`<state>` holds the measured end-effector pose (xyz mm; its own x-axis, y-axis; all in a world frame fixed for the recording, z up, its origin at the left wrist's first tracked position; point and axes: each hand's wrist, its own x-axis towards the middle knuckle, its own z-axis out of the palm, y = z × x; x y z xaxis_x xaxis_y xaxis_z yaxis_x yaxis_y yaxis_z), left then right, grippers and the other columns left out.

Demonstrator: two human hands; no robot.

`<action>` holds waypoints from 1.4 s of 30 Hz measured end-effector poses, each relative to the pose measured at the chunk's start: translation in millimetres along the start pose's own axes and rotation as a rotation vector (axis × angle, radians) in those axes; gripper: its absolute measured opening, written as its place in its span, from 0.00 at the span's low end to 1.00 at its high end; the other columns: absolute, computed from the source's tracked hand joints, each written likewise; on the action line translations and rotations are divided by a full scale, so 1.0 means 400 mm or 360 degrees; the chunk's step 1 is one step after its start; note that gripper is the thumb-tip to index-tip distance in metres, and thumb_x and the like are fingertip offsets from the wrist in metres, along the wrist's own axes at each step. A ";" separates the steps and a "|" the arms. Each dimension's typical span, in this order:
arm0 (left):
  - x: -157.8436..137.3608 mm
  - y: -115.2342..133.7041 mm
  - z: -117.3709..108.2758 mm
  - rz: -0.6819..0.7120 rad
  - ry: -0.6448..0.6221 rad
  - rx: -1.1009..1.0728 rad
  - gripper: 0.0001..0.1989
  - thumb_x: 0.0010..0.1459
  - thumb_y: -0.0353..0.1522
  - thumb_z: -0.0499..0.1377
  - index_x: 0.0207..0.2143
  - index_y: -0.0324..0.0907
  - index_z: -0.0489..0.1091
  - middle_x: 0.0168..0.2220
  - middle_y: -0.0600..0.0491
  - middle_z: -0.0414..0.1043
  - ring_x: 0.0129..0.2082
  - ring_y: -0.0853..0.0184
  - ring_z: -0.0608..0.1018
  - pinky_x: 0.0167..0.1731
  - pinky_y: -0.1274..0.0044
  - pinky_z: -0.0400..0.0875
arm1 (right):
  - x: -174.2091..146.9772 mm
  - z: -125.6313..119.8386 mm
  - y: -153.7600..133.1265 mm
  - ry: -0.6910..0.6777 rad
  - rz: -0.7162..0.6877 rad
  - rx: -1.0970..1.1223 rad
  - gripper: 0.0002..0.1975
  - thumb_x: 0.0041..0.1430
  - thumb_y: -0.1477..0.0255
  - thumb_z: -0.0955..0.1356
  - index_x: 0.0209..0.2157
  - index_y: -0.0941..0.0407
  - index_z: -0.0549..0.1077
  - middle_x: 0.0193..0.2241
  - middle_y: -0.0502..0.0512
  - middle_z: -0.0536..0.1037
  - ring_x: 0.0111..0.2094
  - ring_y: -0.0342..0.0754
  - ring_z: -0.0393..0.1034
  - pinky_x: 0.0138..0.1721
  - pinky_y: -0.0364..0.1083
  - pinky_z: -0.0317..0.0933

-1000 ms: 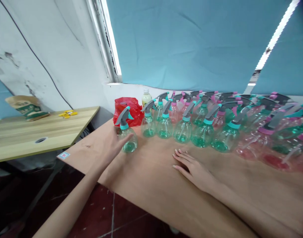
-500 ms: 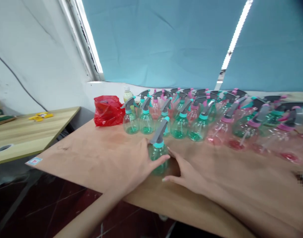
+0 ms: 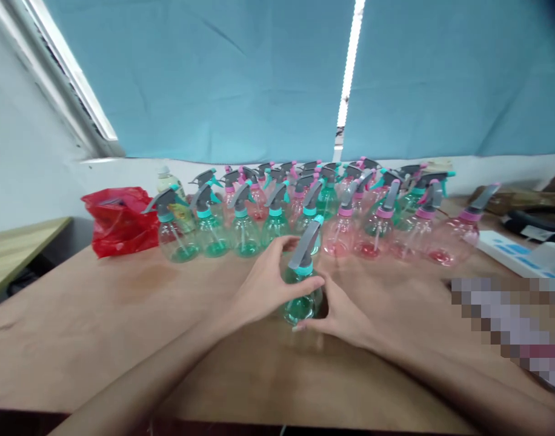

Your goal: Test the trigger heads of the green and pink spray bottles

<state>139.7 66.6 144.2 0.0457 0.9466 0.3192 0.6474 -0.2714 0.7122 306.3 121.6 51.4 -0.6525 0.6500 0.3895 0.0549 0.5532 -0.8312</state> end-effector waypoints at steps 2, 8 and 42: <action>0.040 0.014 0.009 0.0086 -0.0050 -0.0067 0.33 0.50 0.45 0.64 0.56 0.48 0.58 0.52 0.48 0.67 0.47 0.58 0.73 0.44 0.67 0.69 | 0.007 -0.007 0.000 -0.0022 -0.0019 -0.0045 0.48 0.42 0.59 0.76 0.61 0.50 0.53 0.58 0.61 0.63 0.60 0.61 0.57 0.58 0.62 0.55; 0.112 0.011 0.067 0.0257 -0.0081 -0.0388 0.20 0.55 0.38 0.60 0.50 0.45 0.65 0.46 0.50 0.72 0.41 0.62 0.75 0.35 0.73 0.72 | 0.032 -0.019 0.009 -0.0042 -0.0059 -0.0124 0.59 0.36 0.55 0.77 0.64 0.53 0.43 0.62 0.65 0.56 0.63 0.62 0.49 0.60 0.60 0.52; 0.113 -0.006 0.057 0.0170 0.0069 -0.0184 0.12 0.48 0.29 0.53 0.37 0.44 0.68 0.28 0.55 0.68 0.27 0.68 0.72 0.28 0.75 0.69 | 0.005 -0.100 0.068 -0.0375 -0.0037 -0.0886 0.42 0.50 0.48 0.68 0.61 0.56 0.59 0.62 0.63 0.61 0.63 0.60 0.51 0.61 0.60 0.51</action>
<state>157.5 113.9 142.6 0.0752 0.9037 0.4216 0.5486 -0.3905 0.7393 336.8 158.9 45.6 -0.8047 0.5366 0.2539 0.3844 0.7969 -0.4660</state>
